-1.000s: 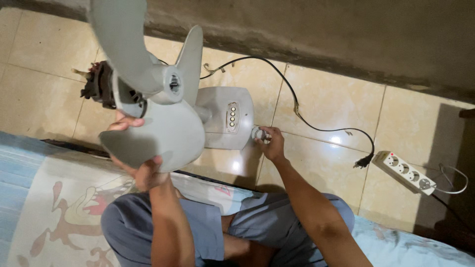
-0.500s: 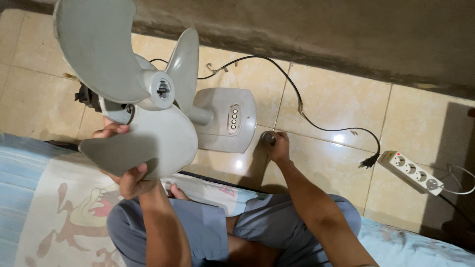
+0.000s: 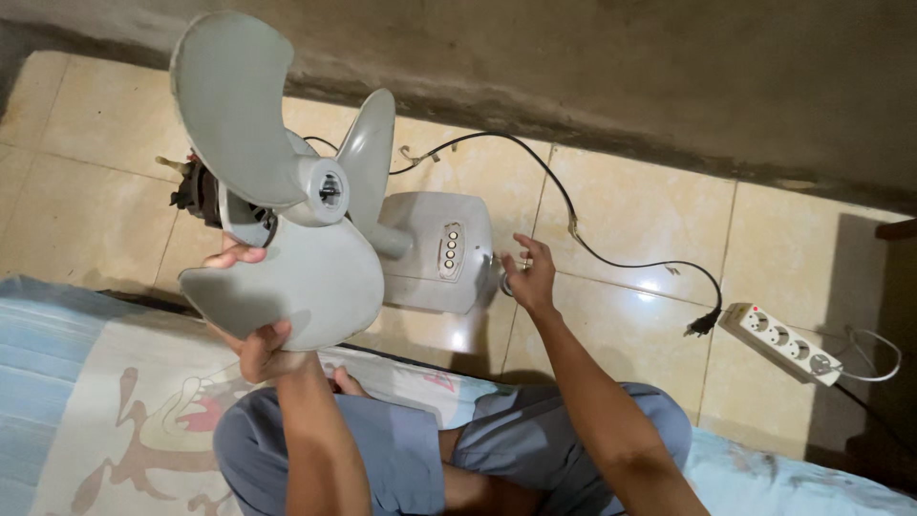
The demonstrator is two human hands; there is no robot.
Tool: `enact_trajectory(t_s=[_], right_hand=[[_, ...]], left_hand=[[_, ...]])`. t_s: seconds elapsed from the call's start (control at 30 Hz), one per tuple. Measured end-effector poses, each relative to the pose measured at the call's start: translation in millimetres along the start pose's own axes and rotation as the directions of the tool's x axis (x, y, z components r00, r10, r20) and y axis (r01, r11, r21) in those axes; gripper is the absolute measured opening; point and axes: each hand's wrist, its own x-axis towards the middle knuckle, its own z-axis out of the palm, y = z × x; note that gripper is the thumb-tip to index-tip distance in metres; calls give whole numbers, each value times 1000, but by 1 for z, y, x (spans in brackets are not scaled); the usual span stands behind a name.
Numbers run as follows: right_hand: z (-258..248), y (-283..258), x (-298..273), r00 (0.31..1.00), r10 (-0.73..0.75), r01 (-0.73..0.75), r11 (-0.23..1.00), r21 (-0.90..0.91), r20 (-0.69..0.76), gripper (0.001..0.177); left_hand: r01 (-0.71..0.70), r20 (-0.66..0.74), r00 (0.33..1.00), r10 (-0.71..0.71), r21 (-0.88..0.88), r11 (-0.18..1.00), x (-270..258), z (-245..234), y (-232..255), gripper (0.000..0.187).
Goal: The person unplugs an electric fan, then removes the front grille, unscrews the central nut, and detaches the fan blades from the motor shaft. The components are separated and held in hand.
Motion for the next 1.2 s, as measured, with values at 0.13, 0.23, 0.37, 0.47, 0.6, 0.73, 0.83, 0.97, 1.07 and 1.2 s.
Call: enact_trajectory(t_s=[0.13, 0.23, 0.37, 0.47, 0.6, 0.73, 0.83, 0.97, 1.07, 1.2], right_hand=[[1, -46, 8, 1000, 6, -12, 948, 318, 20, 40], [3, -90, 15, 984, -134, 54, 846, 530, 114, 40], [18, -159, 11, 939, -244, -24, 655, 755, 242, 46], [32, -205, 0, 887, -349, -94, 504, 859, 302, 51], [51, -247, -18, 838, -427, -165, 397, 903, 341, 56], [69, -273, -30, 807, -471, -191, 364, 912, 357, 55], [80, -286, -37, 795, -479, -204, 366, 908, 372, 54], [95, -297, -47, 770, -502, -245, 337, 909, 393, 52], [104, -301, -53, 763, -507, -277, 304, 912, 401, 51], [118, -301, -57, 759, -501, -296, 303, 906, 416, 51]], left_hand=[[78, 5, 997, -77, -83, 994, -3, -4, 6, 73], [107, -45, 992, -117, -179, 978, -5, -10, 10, 81], [115, -86, 987, -137, -218, 969, -2, -18, 12, 86], [129, -24, 990, -138, -225, 966, 6, -27, 14, 82], [142, -68, 984, -162, -236, 961, 15, -31, 19, 81], [188, -80, 976, -203, -166, 968, 31, -38, 35, 84], [226, -73, 967, -244, -197, 954, 41, -44, 48, 101], [257, -52, 956, -289, -331, 908, 48, -55, 59, 105], [276, 41, 958, -285, -410, 869, 53, -65, 61, 88], [287, 71, 955, -289, -481, 828, 57, -81, 63, 88]])
